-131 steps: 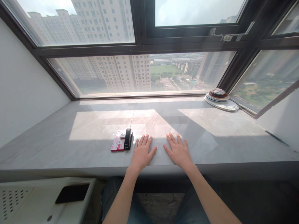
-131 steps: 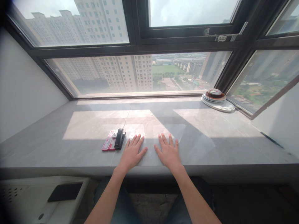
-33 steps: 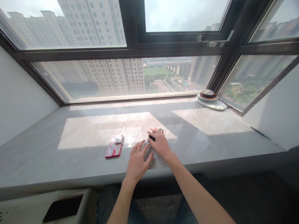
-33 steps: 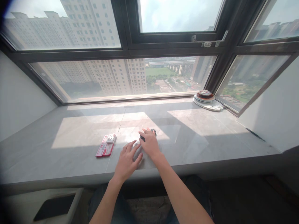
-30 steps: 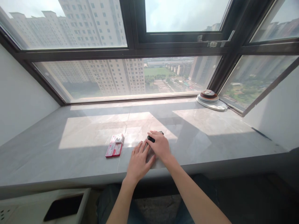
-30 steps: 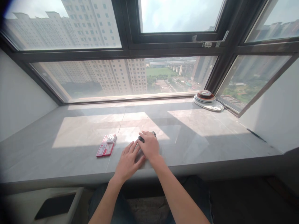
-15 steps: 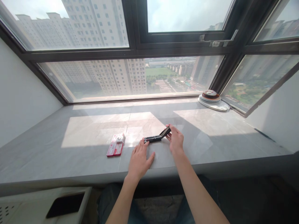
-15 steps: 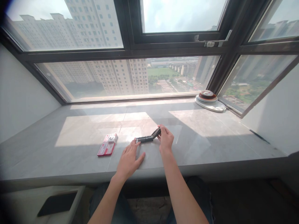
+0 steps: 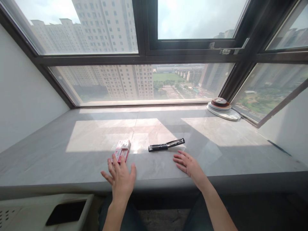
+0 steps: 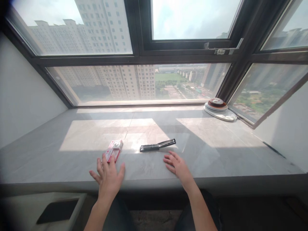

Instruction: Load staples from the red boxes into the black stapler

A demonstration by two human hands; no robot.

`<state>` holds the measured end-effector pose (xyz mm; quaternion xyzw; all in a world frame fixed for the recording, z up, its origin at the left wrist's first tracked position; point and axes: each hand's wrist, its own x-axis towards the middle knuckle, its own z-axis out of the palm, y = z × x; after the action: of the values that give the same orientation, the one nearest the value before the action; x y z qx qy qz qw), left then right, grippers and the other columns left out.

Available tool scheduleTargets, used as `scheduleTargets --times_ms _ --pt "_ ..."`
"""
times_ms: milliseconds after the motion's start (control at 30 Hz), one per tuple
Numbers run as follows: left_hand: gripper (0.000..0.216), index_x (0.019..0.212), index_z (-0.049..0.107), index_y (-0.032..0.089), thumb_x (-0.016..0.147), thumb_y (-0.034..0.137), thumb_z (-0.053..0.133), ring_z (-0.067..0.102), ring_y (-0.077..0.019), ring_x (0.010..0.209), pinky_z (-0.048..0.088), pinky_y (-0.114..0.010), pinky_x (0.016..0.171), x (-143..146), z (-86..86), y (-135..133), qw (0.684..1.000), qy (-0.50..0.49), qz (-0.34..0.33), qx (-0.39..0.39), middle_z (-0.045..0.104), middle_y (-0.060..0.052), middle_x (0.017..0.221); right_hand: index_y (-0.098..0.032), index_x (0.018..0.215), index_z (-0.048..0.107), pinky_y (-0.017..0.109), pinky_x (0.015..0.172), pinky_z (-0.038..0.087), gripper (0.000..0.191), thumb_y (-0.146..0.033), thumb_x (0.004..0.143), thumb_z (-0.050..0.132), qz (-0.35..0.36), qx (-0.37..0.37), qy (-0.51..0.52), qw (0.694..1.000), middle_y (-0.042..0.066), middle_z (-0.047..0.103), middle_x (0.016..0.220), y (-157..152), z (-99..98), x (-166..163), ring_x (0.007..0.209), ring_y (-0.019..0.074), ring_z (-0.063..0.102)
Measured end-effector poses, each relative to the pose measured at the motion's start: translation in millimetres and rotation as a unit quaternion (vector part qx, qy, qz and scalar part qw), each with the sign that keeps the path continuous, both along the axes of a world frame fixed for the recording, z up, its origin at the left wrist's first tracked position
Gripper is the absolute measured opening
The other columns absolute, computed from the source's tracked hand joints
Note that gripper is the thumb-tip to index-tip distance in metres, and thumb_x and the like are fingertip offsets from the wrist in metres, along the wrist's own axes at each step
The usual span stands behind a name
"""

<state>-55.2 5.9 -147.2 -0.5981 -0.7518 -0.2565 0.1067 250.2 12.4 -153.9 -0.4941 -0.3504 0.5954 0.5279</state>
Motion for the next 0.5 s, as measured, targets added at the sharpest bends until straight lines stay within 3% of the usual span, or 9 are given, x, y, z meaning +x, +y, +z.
scheduleTargets --times_ms 100,233,367,500 --pt "0.037 0.136 0.058 0.024 0.101 0.034 0.050 0.029 -0.0389 0.150 0.015 -0.071 0.120 -9 -3.5 -8 0.997 -0.014 -0.080 -0.011 0.038 -0.014 0.160 -0.024 0.132 0.062 0.033 0.071 0.059 0.051 -0.054 0.091 0.065 -0.010 0.028 -0.191 0.981 0.009 0.070 0.117 -9 1.6 -8 0.088 0.0225 0.071" --pt "0.025 0.123 0.064 0.029 0.100 0.031 0.054 0.057 -0.0278 0.119 0.044 -0.048 0.107 5 1.9 0 0.955 -0.103 -0.274 -0.048 0.066 -0.006 0.128 -0.024 0.113 0.072 0.028 0.061 0.046 0.034 -0.051 0.095 0.059 0.045 0.087 -0.399 0.912 0.001 0.067 0.080 -4 10.5 -26 0.066 0.0170 0.059" --pt "0.029 0.119 0.065 0.032 0.091 0.033 0.071 0.060 -0.0253 0.110 0.042 -0.046 0.108 37 6.7 21 0.918 -0.157 -0.357 -0.065 0.071 -0.001 0.113 -0.021 0.099 0.070 0.025 0.055 0.038 0.037 -0.052 0.099 0.050 0.159 0.069 -0.362 0.916 -0.001 0.062 0.067 14 16.7 -38 0.060 0.0159 0.055" --pt "0.041 0.124 0.065 0.034 0.086 0.032 0.078 0.060 -0.0246 0.108 0.036 -0.048 0.113 58 5.6 37 0.901 -0.168 -0.394 -0.067 0.071 0.001 0.116 -0.017 0.087 0.068 0.024 0.054 0.035 0.036 -0.050 0.096 0.056 0.146 0.034 -0.362 0.920 0.001 0.062 0.067 34 12.7 -29 0.058 0.0141 0.052"
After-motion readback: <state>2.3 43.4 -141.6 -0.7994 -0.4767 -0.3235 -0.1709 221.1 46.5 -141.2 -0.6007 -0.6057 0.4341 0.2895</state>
